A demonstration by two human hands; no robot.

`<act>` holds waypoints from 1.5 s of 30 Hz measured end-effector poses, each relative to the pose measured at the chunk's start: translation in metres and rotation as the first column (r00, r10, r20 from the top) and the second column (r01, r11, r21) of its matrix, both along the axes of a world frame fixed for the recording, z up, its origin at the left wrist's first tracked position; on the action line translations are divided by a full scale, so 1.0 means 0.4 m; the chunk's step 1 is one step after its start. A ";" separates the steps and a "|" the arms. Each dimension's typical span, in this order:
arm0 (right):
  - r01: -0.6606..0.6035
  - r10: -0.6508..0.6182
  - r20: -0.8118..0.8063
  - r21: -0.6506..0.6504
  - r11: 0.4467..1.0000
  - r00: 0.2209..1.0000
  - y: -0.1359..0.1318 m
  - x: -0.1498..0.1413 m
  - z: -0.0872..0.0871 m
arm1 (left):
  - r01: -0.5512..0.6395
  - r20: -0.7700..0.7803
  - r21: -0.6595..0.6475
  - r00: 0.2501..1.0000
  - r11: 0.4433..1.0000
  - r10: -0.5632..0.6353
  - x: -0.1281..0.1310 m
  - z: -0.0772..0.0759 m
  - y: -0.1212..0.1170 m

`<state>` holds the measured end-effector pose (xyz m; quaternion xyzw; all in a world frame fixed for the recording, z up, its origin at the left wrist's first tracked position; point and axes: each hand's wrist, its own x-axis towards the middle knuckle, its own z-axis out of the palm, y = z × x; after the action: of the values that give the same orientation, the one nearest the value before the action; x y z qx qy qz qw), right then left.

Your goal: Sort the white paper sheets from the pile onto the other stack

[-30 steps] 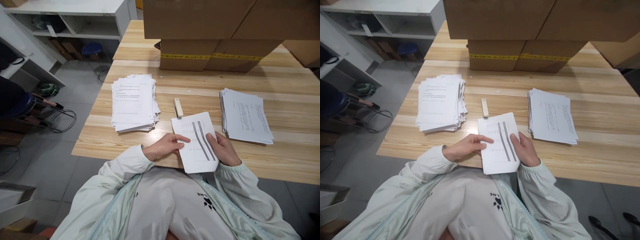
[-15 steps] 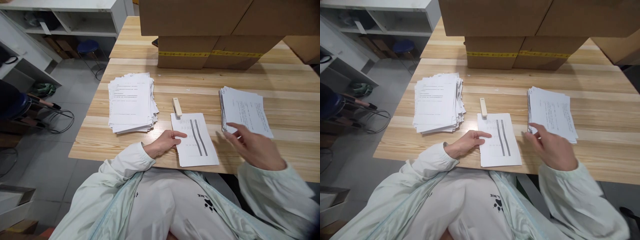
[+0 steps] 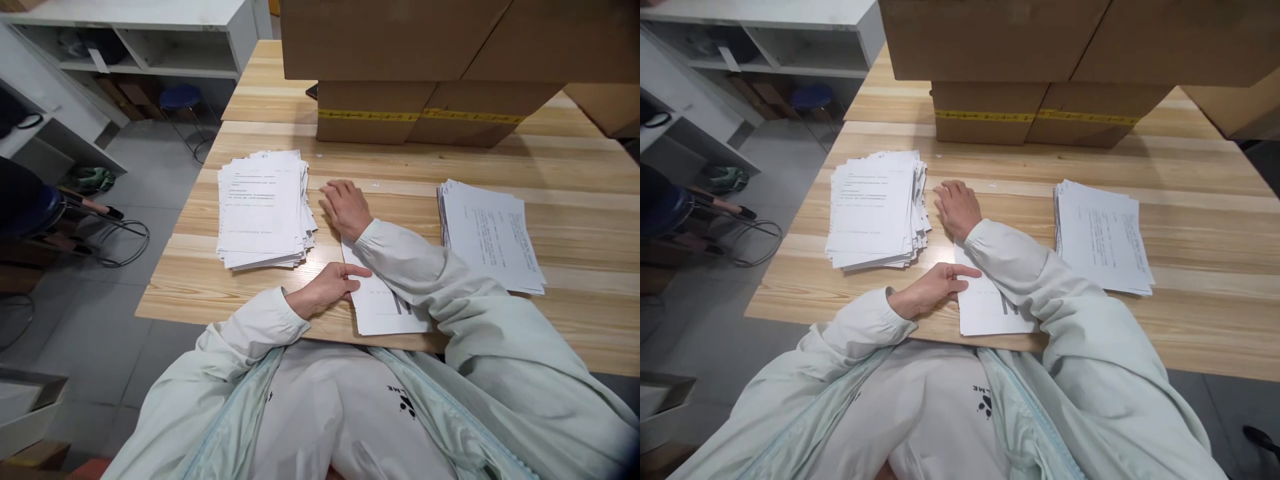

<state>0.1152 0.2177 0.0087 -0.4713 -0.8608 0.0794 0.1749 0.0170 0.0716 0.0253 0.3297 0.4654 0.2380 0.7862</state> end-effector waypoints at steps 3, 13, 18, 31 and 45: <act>0.017 -0.018 0.020 0.005 1.000 1.000 -0.011 -0.009 -0.032 | -0.005 0.010 -0.001 1.000 1.000 0.005 0.001 -0.006 0.005; 0.112 -0.064 -0.304 0.142 0.983 0.950 -0.048 0.102 0.091 | 0.036 -0.070 0.159 0.997 0.987 -0.025 -0.026 0.009 -0.077; 0.251 -0.328 -0.463 -0.221 0.942 0.823 -0.246 0.271 0.139 | 0.044 -0.260 0.520 0.959 0.853 0.109 -0.092 0.026 -0.189; 0.744 -0.313 -0.811 0.207 0.635 0.494 -0.345 0.529 0.116 | 0.054 -0.133 0.785 0.988 0.617 0.084 -0.024 0.063 -0.120; 0.702 -0.689 -0.695 -0.387 0.598 0.204 -0.169 0.804 -0.004 | 0.031 -0.109 0.652 0.993 0.758 0.053 0.050 0.037 -0.066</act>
<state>0.4370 0.1501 0.0072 -0.7149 -0.3795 0.1865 0.5569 0.0369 0.0450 0.0399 0.5938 0.4019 0.3692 0.5912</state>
